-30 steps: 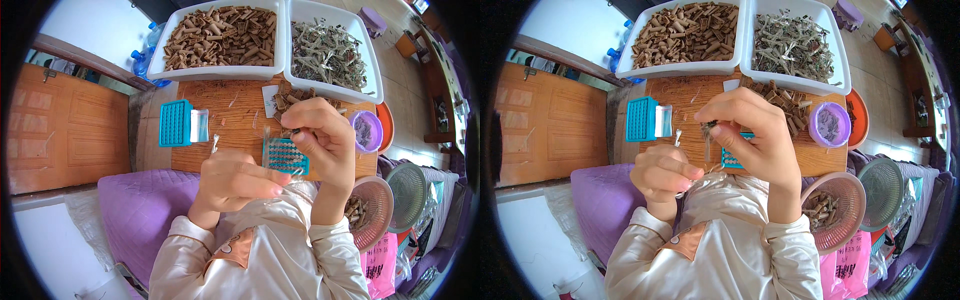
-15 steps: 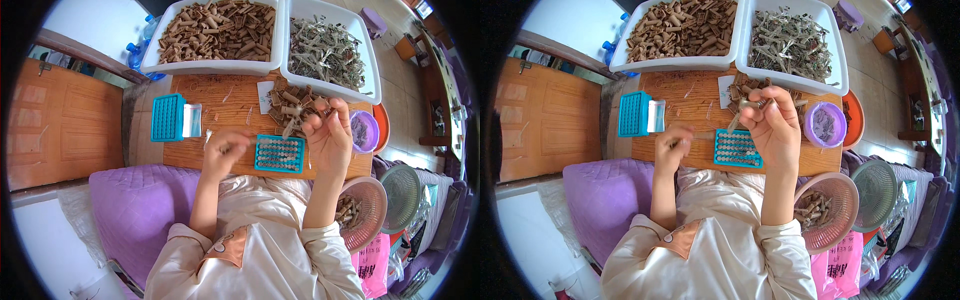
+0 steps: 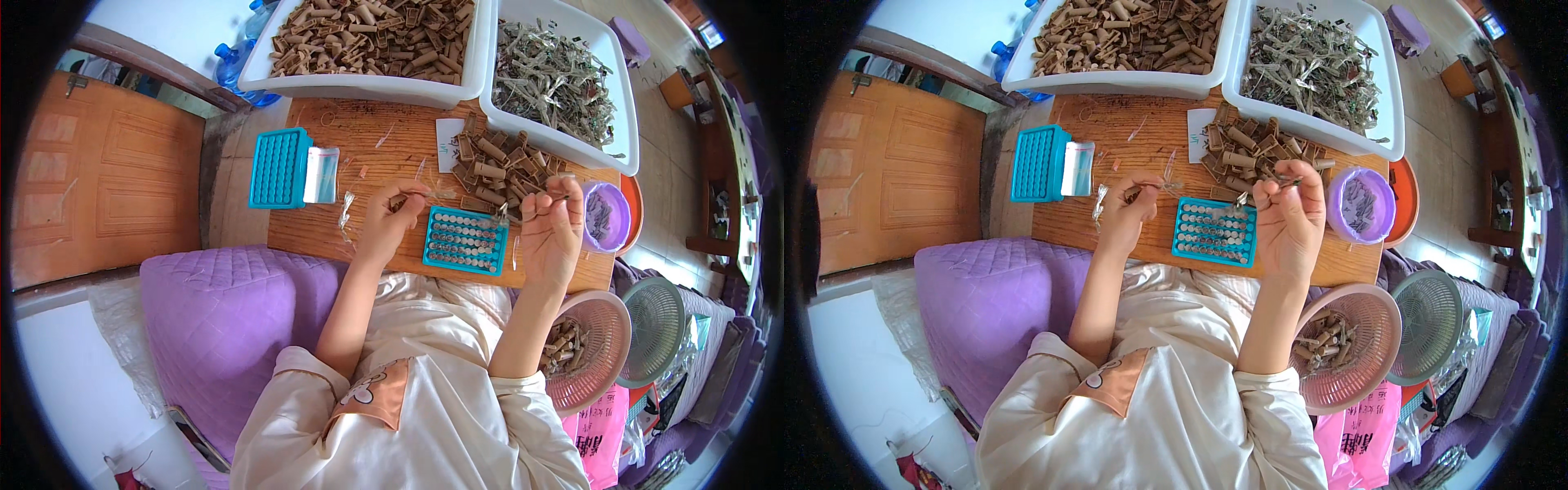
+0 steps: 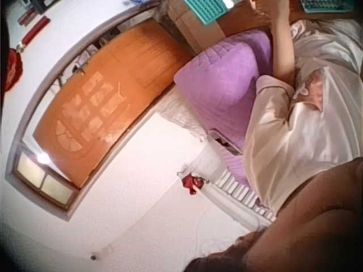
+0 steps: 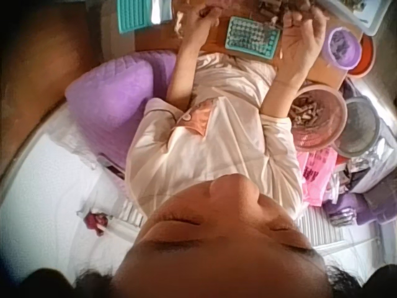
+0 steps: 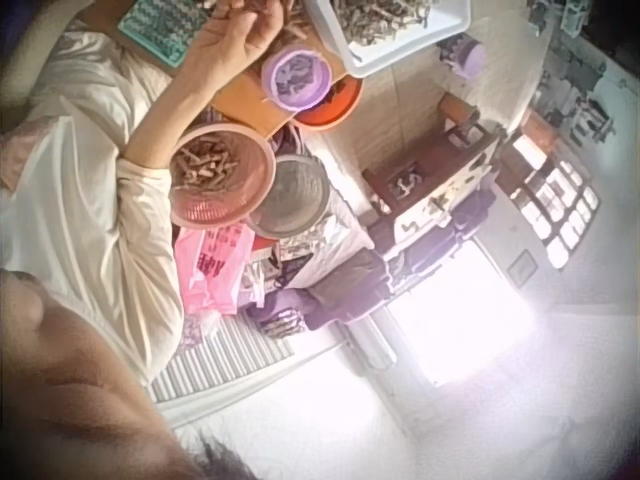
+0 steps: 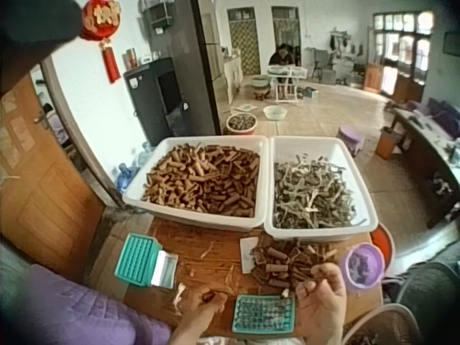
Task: The person assembles electronic circuit boards and small components into cardboard tubes by hand.
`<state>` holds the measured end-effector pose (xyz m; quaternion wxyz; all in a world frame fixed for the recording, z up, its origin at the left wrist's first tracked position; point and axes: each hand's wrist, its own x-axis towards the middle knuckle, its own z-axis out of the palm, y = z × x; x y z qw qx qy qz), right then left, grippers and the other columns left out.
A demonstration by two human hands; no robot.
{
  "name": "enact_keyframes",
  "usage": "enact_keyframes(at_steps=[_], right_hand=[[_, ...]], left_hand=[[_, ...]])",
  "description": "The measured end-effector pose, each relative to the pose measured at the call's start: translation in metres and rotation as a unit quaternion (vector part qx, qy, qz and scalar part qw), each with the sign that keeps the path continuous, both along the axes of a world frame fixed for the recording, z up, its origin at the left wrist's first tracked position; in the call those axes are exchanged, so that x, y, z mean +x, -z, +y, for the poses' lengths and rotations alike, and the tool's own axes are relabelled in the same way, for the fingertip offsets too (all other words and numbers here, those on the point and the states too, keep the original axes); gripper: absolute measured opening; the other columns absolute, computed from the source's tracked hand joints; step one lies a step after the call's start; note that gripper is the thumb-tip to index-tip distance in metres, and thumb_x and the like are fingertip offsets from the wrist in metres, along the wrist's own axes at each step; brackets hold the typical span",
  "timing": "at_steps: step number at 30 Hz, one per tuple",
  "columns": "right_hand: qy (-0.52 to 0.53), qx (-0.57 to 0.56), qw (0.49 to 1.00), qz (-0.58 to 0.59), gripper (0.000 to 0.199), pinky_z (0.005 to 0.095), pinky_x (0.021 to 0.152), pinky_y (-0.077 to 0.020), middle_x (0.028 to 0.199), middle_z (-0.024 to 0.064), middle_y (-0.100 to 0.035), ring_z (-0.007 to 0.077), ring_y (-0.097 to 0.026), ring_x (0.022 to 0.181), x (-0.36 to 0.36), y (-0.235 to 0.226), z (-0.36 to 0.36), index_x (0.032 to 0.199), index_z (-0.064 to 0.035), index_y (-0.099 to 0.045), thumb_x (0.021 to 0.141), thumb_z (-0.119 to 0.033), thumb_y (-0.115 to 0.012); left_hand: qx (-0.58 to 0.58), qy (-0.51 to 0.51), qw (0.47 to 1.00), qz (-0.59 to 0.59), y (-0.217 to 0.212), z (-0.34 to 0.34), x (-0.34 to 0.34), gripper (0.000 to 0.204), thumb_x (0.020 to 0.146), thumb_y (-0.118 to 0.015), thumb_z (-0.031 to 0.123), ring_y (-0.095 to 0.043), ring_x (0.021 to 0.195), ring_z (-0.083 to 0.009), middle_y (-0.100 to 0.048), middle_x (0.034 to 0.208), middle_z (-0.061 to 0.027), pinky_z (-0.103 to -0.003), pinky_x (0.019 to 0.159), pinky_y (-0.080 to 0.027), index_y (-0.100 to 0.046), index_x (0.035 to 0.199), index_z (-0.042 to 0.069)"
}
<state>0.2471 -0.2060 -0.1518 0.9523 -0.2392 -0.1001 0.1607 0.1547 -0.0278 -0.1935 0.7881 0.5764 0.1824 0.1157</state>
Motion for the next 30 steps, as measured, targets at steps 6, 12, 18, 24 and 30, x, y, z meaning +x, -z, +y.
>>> enact_keyframes(at_steps=[6, 12, 18, 24, 30], right_hand=[[0.0, -0.159, 0.987, 0.001, 0.018, 0.0265, 0.077, -0.0447, 0.096, 0.0103, -0.051, 0.016, -0.053, 0.082, -0.013, -0.005, 0.014, 0.094, 0.0002, -0.048, 0.076, 0.005, -0.049], [-0.003, -0.275, 0.961, -0.037, 0.018, 0.0266, 0.077, -0.0443, 0.092, 0.0082, -0.049, 0.0182, -0.054, 0.082, -0.017, -0.01, 0.016, 0.093, 0.0012, -0.047, 0.076, 0.006, -0.05], [0.18, -0.135, 0.974, 0.03, 0.023, 0.0257, 0.078, -0.0451, 0.094, 0.0082, -0.049, 0.0154, -0.051, 0.092, -0.002, 0.001, -0.001, 0.102, 0.0004, -0.044, 0.079, 0.0, -0.048], [0.159, -0.017, 0.973, 0.166, 0.022, 0.0245, 0.075, -0.0462, 0.095, 0.0076, -0.053, 0.0123, -0.053, 0.087, 0.0, 0.008, -0.02, 0.102, -0.0001, -0.044, 0.082, -0.006, -0.047], [0.116, -0.257, 0.959, -0.038, 0.023, 0.0231, 0.064, -0.0467, 0.087, 0.0093, -0.057, 0.0122, -0.056, 0.072, -0.03, -0.008, -0.004, 0.1, 0.0005, -0.049, 0.078, -0.007, -0.053]], left_hand=[[0.065, 0.05, 0.995, -0.05, -0.016, -0.017, -0.007, 0.013, 0.077, -0.056, 0.01, -0.038, 0.055, -0.0016, -0.05, 0.066, 0.0024, -0.017, 0.048, -0.029, -0.055, 0.086, 0.001], [0.161, 0.126, 0.976, -0.076, -0.02, -0.015, -0.012, 0.01, 0.072, -0.058, 0.005, -0.036, 0.054, -0.0025, -0.052, 0.069, 0.0013, -0.019, 0.048, -0.03, -0.058, 0.082, 0.003], [0.151, 0.059, 0.987, 0.005, -0.009, 0.009, -0.016, 0.009, 0.075, -0.054, 0.006, -0.041, 0.052, -0.0032, -0.054, 0.07, 0.0006, -0.018, 0.047, -0.034, -0.057, 0.083, 0.002], [0.024, -0.135, 0.983, 0.122, 0.039, 0.03, -0.016, 0.021, 0.079, -0.053, 0.014, -0.033, 0.047, -0.0011, -0.051, 0.074, 0.0001, -0.017, 0.042, -0.028, -0.051, 0.096, 0.002], [0.402, -0.339, 0.848, 0.063, 0.049, 0.018, -0.008, 0.035, 0.077, -0.054, 0.016, -0.048, 0.086, -0.0178, -0.052, 0.09, -0.0097, -0.032, 0.08, -0.036, -0.044, 0.108, 0.0]])
